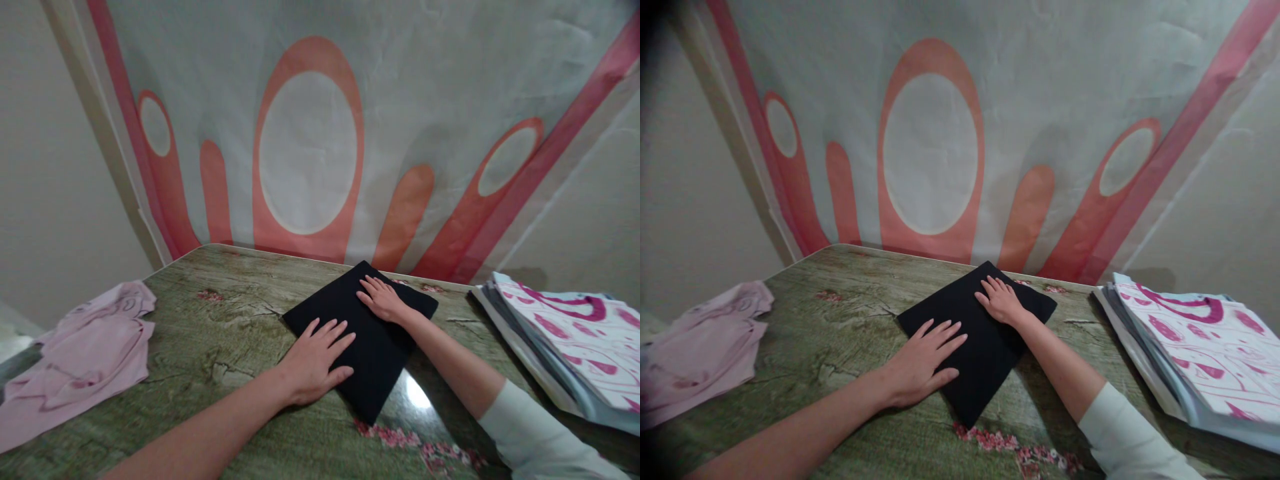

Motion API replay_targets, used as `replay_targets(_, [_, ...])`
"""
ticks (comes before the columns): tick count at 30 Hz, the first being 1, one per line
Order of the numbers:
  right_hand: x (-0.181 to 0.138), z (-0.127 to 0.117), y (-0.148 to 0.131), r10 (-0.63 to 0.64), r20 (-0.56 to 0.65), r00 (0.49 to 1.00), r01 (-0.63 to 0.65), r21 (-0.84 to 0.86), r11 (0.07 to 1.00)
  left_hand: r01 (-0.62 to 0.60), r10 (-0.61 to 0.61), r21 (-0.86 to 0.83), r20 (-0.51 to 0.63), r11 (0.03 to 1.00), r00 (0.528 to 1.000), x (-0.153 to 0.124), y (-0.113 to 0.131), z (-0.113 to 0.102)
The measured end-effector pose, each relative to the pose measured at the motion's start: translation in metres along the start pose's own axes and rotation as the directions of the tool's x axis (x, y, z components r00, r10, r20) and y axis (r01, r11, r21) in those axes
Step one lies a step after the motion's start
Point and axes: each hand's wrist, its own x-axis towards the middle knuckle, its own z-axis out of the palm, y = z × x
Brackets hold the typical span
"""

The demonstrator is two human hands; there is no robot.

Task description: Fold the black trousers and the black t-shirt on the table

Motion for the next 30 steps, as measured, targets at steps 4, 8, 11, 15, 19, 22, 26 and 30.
replay_targets(4, [0.004,0.004,0.008,0.034,0.056,0.998,-0.035,0.011,0.999,-0.003,0.003,0.014,0.000,1.000,1.000,0.000,0.000,0.001])
replay_targets(8, [0.013,-0.003,0.020,0.071,0.060,0.996,-0.072,0.018,0.997,-0.008,0.008,0.016,0.000,1.000,1.000,-0.001,0.000,0.000])
replay_targets(11, [0.012,-0.010,0.019,0.062,0.033,0.998,-0.062,0.022,0.998,-0.033,0.033,0.003,-0.001,0.999,0.999,-0.001,0.004,-0.005])
replay_targets(15, [-0.014,-0.015,0.002,0.003,-0.035,0.999,-0.003,0.019,1.000,-0.155,0.156,-0.051,0.010,0.987,0.988,-0.002,0.014,-0.009])
replay_targets(19, [-0.055,-0.010,-0.009,-0.129,0.021,0.991,0.128,0.045,0.991,-0.190,0.195,-0.106,0.047,0.976,0.980,-0.002,0.019,-0.006])
replay_targets(22, [-0.075,-0.008,0.003,-0.130,0.060,0.990,0.128,0.038,0.991,-0.186,0.194,-0.128,0.058,0.974,0.979,-0.001,0.019,-0.004])
replay_targets(26, [-0.074,-0.011,0.039,0.042,0.026,0.999,-0.041,-0.035,0.999,-0.184,0.193,-0.134,0.061,0.974,0.979,-0.001,0.018,-0.005])
replay_targets(30, [-0.066,-0.011,0.070,0.161,-0.026,0.987,-0.163,-0.060,0.985,-0.189,0.199,-0.129,0.075,0.974,0.977,-0.001,0.021,-0.007])
